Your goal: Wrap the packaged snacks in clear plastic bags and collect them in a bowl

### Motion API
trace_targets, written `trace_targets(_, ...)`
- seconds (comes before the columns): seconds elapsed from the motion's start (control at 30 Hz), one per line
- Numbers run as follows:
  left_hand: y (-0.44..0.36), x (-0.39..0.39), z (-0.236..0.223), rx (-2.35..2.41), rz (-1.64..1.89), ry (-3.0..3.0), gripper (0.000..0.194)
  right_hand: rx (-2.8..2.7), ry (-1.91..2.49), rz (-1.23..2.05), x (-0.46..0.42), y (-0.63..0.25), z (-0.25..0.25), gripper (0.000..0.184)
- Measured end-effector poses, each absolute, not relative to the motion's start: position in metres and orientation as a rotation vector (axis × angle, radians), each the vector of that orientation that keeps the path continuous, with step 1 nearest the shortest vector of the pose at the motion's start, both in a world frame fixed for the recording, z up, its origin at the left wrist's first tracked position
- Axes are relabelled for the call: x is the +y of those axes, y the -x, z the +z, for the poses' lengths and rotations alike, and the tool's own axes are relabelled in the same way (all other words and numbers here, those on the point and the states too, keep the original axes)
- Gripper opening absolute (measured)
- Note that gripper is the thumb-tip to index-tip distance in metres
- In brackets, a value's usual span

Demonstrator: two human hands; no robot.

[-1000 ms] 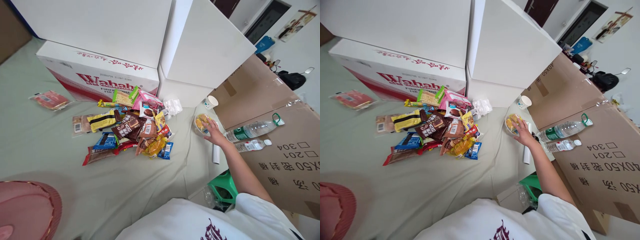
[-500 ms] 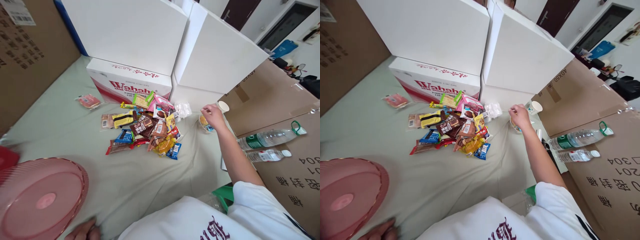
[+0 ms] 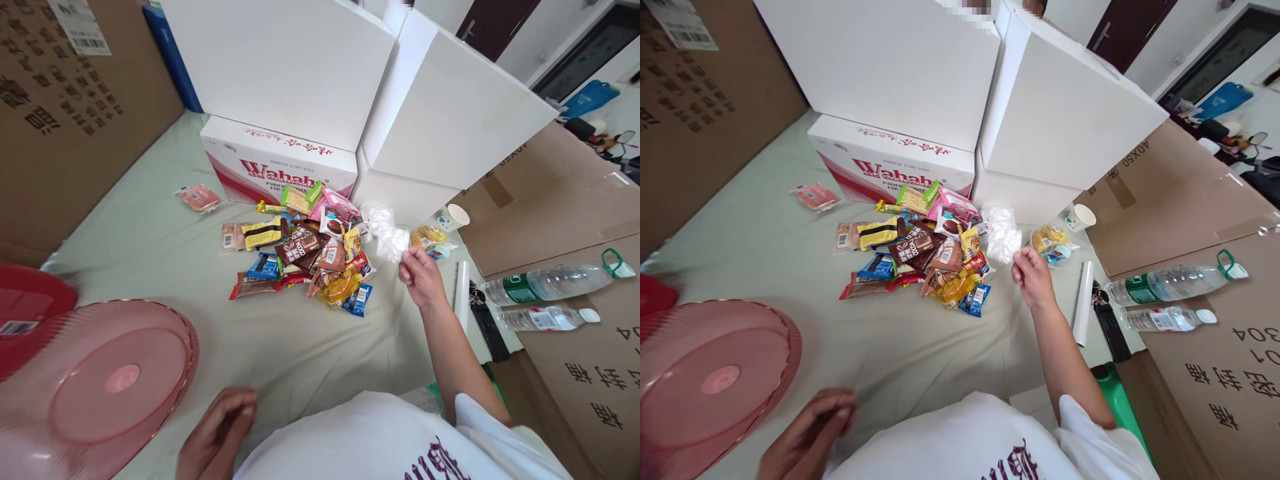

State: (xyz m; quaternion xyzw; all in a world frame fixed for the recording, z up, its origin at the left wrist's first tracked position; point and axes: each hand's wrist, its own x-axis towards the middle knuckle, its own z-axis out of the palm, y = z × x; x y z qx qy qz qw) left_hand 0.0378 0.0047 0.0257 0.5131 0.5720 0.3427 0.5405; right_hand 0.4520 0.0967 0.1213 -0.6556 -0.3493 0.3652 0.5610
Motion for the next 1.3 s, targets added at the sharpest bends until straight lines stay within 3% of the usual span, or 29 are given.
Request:
trace_targets(0.13,-0.102,0.045,0.039,1.076,0.670,-0.903,0.034,-0.417,1.229,1.322,0.051,-0.405,0.088,0.032)
trace_targets(0.33,-0.183,0.076,0.031,0.895,0.653,-1.070,0.054,-0.118,1.151,1.487,0.020,-0.359,0.055,0.033)
trace_targets(0.43,-0.199,0.080,0.024,0.920,0.713,-1.239,0.036,-0.098,1.201,1.517,0.014,-0.346,0.055,0.037)
trace_targets(0.5,-0.198,0.081,0.019,0.940,0.736,-1.353,0.024,-0.131,1.268,1.513,0.012,-0.343,0.059,0.040)
trace_targets(0.63,-0.179,0.079,0.015,0.896,0.660,-1.515,0.026,-0.262,1.400,1.470,0.013,-0.350,0.069,0.044)
trace_targets(0.8,-0.160,0.070,0.022,0.884,0.655,-1.394,0.011,-0.183,1.288,1.511,0.019,-0.368,0.083,0.039)
trace_targets(0.93,-0.160,0.065,0.029,0.788,0.642,-0.895,0.018,-0.293,1.214,1.445,0.020,-0.369,0.089,0.033)
trace_targets(1.07,-0.161,0.061,0.033,0.800,0.629,-0.599,0.020,-0.653,1.460,1.172,0.011,-0.363,0.082,0.031)
trace_targets(1.2,-0.159,0.060,0.036,0.818,0.646,-0.605,0.023,-1.183,1.740,0.919,0.001,-0.361,0.067,0.048)
trace_targets(1.3,-0.153,0.064,0.033,0.920,0.671,-0.657,0.030,-1.353,1.805,1.048,-0.002,-0.366,0.059,0.030)
